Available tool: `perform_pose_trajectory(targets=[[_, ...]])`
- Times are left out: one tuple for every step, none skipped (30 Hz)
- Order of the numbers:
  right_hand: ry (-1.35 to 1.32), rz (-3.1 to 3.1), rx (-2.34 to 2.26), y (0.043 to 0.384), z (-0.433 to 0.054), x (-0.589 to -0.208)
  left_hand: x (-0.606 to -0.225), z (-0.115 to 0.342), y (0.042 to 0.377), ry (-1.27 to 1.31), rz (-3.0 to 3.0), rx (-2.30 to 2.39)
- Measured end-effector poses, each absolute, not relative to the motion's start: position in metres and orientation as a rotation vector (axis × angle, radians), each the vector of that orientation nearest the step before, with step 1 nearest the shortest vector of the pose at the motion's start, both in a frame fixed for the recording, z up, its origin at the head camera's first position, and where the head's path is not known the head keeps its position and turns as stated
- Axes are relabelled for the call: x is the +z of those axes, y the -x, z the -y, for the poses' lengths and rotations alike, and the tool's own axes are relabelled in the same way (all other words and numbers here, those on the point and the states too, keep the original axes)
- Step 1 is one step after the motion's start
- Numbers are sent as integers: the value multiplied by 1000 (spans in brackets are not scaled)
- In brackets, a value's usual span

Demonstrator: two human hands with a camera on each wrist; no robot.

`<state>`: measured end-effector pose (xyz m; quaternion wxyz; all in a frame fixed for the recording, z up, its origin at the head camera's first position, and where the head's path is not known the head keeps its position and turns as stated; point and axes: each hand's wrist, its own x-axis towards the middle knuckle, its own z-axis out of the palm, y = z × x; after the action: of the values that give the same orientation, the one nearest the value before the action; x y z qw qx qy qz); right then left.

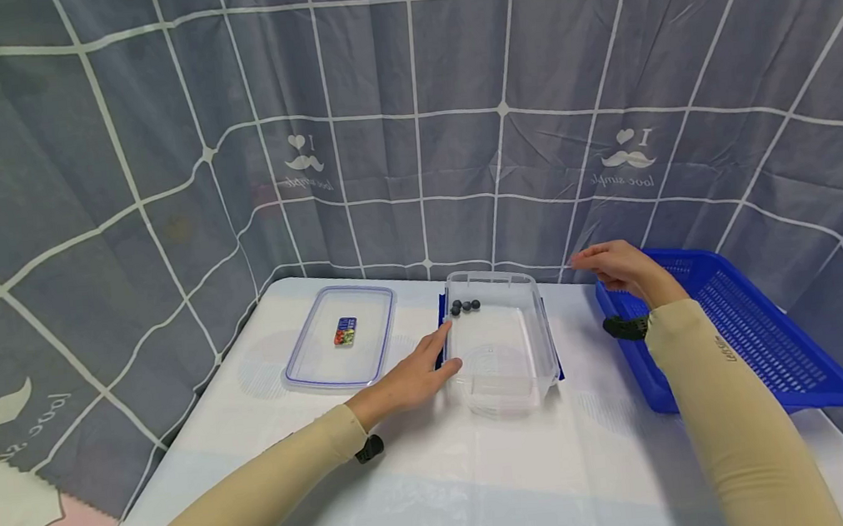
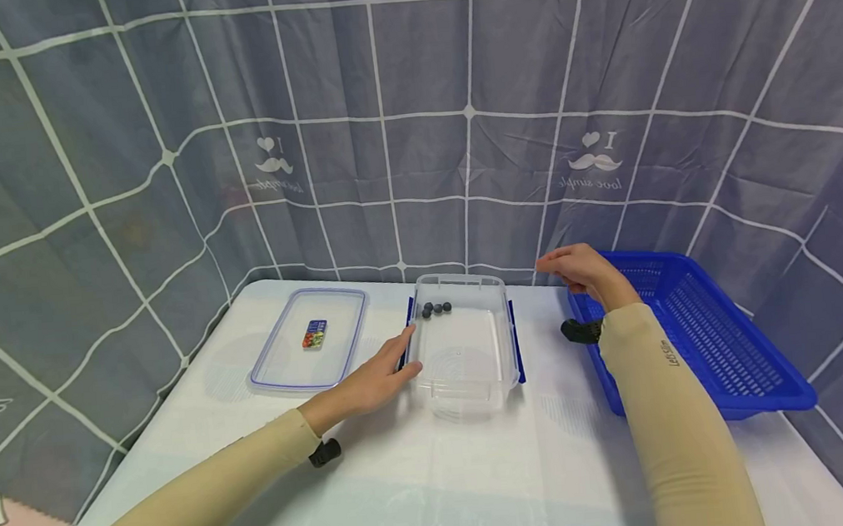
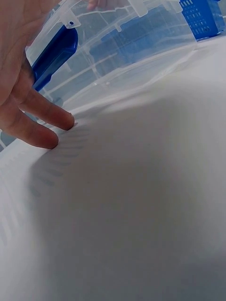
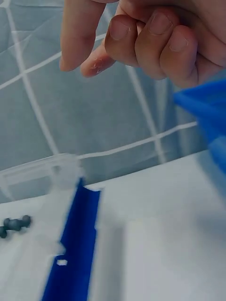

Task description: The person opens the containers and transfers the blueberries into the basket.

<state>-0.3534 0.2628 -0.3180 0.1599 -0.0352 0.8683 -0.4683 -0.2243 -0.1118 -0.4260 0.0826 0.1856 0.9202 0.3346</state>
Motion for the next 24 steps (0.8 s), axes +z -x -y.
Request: perform_pose_trajectory(targets=[[102,-2474,-1352,353,-257,-318,-426,112,224,-555,-2746,1002],[101,-2463,-1369,354,-252,-318,-425,111,224,-555,-2745,1004],[99,-2453,-1382,354,-247,-319,-425,111,224,-556,-2745,1004],[96,-2441,-1402,355,-242,-320,-425,111,223,-554,-2745,1002],[99,-2423,-1423,356,-238,-322,-424,111,223,-553,-2745,1002],[103,-2406,-1443,356,-233,-324,-424,111,223,-550,-2745,1000],[115,-2392,-1456,357,-228,-326,-424,111,223,-547,-2744,997],[118,-2378,-1473,358,-223,-328,-424,111,223,-547,-2746,992],[127,-2366,-1484,358,-219,-330,-424,111,223,-546,-2747,989],[133,-2354,-1500,359,-214,-332,-424,111,223,-546,-2747,988],[142,-2342,-1508,359,-209,-334,-424,111,223,-547,-2748,987],[153,-2336,-1515,359,-204,-335,-424,111,223,-548,-2748,987],[160,-2329,-1522,360,-200,-337,-424,111,223,-551,-2749,986],[151,-2320,-1538,360,-195,-339,-425,111,223,-553,-2749,986],[148,-2307,-1554,360,-190,-341,-425,111,223,-554,-2747,991],[145,-2299,-1567,360,-186,-342,-425,111,223,-556,-2747,992],[145,-2290,-1577,361,-181,-344,-425,111,223,-558,-2746,994],[144,-2285,-1584,362,-177,-345,-425,111,223,-560,-2746,998],[136,-2279,-1594,363,-172,-346,-426,112,223,-561,-2745,998],[133,-2277,-1596,363,-168,-348,-426,112,224,-561,-2746,999],[137,-2269,-1601,364,-164,-349,-426,112,224,-561,-2745,1002],[141,-2265,-1600,365,-160,-351,-426,112,224,-559,-2745,1001],[141,-2259,-1602,366,-156,-352,-426,112,224,-556,-2745,1001],[138,-2248,-1609,367,-153,-354,-426,112,224,-554,-2743,1001]])
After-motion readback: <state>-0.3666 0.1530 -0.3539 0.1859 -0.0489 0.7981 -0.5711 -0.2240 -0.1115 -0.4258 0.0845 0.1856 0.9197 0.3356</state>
